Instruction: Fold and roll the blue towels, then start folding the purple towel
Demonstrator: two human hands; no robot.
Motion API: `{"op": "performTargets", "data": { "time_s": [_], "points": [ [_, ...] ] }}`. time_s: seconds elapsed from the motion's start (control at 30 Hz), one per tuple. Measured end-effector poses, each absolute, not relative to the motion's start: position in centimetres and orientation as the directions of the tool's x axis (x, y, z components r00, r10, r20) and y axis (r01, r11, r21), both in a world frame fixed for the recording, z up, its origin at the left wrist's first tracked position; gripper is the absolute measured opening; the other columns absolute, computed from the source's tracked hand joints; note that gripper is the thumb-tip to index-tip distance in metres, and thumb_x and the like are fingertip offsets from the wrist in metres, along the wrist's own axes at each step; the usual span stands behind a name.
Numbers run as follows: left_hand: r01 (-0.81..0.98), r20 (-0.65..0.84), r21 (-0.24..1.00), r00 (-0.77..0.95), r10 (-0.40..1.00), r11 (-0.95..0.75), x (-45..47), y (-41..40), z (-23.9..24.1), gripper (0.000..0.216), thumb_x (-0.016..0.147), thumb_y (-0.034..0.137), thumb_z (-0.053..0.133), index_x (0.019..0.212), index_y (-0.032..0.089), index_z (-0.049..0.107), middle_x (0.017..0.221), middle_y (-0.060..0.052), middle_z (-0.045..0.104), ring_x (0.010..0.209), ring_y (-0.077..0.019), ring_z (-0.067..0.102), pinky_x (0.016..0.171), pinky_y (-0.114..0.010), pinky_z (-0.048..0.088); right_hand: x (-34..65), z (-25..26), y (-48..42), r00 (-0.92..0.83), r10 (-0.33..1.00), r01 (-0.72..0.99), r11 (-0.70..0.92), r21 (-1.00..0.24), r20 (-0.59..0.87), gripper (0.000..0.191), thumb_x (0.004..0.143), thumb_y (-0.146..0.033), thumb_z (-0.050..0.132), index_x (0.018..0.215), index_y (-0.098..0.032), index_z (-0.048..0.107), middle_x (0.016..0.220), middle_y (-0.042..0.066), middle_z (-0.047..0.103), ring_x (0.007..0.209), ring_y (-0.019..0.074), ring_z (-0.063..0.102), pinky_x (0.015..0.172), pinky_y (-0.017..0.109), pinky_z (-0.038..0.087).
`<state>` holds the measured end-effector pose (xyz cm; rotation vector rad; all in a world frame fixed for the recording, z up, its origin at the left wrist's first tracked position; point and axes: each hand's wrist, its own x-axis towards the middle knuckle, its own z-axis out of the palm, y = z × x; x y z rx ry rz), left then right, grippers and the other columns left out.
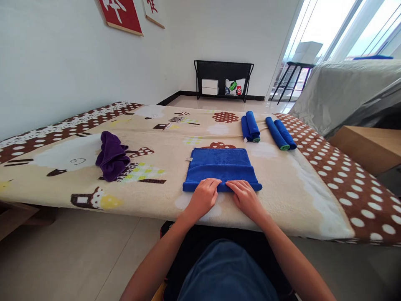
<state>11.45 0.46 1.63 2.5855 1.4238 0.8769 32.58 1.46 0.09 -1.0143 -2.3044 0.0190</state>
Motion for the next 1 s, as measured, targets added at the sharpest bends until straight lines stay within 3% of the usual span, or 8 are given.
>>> {"op": "performTargets", "data": {
  "time_s": [0.1, 0.23, 0.47, 0.53, 0.63, 0.7, 0.8, 1.0],
  "points": [
    [0.736, 0.429, 0.319, 0.449, 0.784, -0.597, 10.7, 0.5, 1.0, 0.038, 0.095, 0.012, 0.043, 0.128, 0.02, 0.061, 0.125, -0.007, 0.069, 0.115, -0.0222, 0.064, 0.1, -0.041, 0.049, 32.8, -0.2, 1.4, -0.569, 0.656, 0.622, 0.738, -0.263, 0.496, 0.052, 0.09, -0.004, 0.039, 0.134, -0.022, 0.06, 0.131, 0.006, 0.065, 0.121, 0.0224, 0.059, 0.104, 0.043, 0.047],
    [0.781, 0.404, 0.228, 0.467, 0.786, -0.581, 8.7, 0.2, 0.2, 0.039, 0.102, 0.024, 0.038, 0.135, 0.018, 0.058, 0.138, -0.009, 0.062, 0.13, -0.0222, 0.056, 0.107, -0.043, 0.044, 34.5, -0.4, 1.4, -0.558, 0.675, 0.652, 0.717, -0.248, 0.483, 0.043, 0.098, -0.015, 0.041, 0.138, -0.021, 0.057, 0.136, 0.007, 0.062, 0.124, 0.0223, 0.058, 0.106, 0.043, 0.046],
    [0.938, 0.471, 0.111, 0.243, 0.848, -0.33, 5.8, -1.0, 0.3, 0.037, 0.102, 0.024, 0.04, 0.13, 0.016, 0.062, 0.135, -0.014, 0.063, 0.134, -0.031, 0.052, 0.113, -0.061, 0.03, 37.6, -0.8, 1.7, -0.404, 0.751, 0.825, 0.546, -0.146, 0.523, 0.034, 0.102, -0.023, 0.042, 0.125, -0.017, 0.066, 0.125, 0.009, 0.069, 0.122, 0.0255, 0.06, 0.11, 0.049, 0.04],
    [0.919, 0.505, 0.119, 0.27, 0.82, -0.376, 6.7, -1.1, 0.7, 0.037, 0.1, 0.019, 0.041, 0.131, 0.017, 0.061, 0.134, -0.013, 0.064, 0.136, -0.0303, 0.051, 0.115, -0.062, 0.026, 36.6, -0.4, 1.3, -0.399, 0.737, 0.816, 0.556, -0.155, 0.545, 0.034, 0.101, -0.02, 0.041, 0.123, -0.017, 0.067, 0.125, 0.009, 0.069, 0.124, 0.0253, 0.059, 0.112, 0.051, 0.037],
    [0.774, 0.486, 0.175, 0.469, 0.737, -0.608, 9.4, -0.7, 1.2, 0.042, 0.099, 0.017, 0.04, 0.138, 0.02, 0.057, 0.136, -0.009, 0.064, 0.132, -0.0229, 0.055, 0.113, -0.048, 0.039, 33.7, 0.5, 0.7, -0.505, 0.692, 0.707, 0.674, -0.213, 0.515, 0.036, 0.1, -0.019, 0.04, 0.126, -0.019, 0.065, 0.129, 0.008, 0.066, 0.124, 0.0227, 0.058, 0.109, 0.044, 0.042],
    [0.704, 0.444, 0.223, 0.543, 0.713, -0.675, 11.1, -0.2, 1.2, 0.041, 0.101, 0.02, 0.04, 0.139, 0.019, 0.055, 0.138, -0.009, 0.062, 0.129, -0.0205, 0.058, 0.108, -0.041, 0.045, 31.9, 0.8, 0.6, -0.572, 0.673, 0.651, 0.72, -0.239, 0.469, 0.036, 0.101, -0.023, 0.04, 0.129, -0.02, 0.063, 0.132, 0.008, 0.065, 0.125, 0.0217, 0.058, 0.106, 0.041, 0.044],
    [0.785, 0.392, 0.238, 0.461, 0.796, -0.572, 11.9, 0.6, 0.6, 0.041, 0.103, 0.03, 0.038, 0.138, 0.019, 0.056, 0.141, -0.01, 0.059, 0.132, -0.0229, 0.055, 0.109, -0.044, 0.044, 31.3, 0.5, 1.3, -0.549, 0.721, 0.703, 0.672, -0.234, 0.422, 0.039, 0.104, -0.033, 0.038, 0.134, -0.019, 0.059, 0.136, 0.009, 0.062, 0.128, 0.0215, 0.056, 0.107, 0.041, 0.042],
    [0.962, 0.447, 0.139, 0.149, 0.882, -0.233, 7.9, 0.7, -0.3, 0.045, 0.101, 0.044, 0.04, 0.136, 0.023, 0.059, 0.143, -0.014, 0.057, 0.135, -0.032, 0.05, 0.113, -0.061, 0.032, 36.1, -1.3, 3.2, -0.267, 0.856, 0.915, 0.369, -0.16, 0.443, 0.047, 0.104, -0.044, 0.035, 0.133, -0.016, 0.06, 0.14, 0.015, 0.058, 0.133, 0.0277, 0.052, 0.109, 0.049, 0.038]
  ]
}}
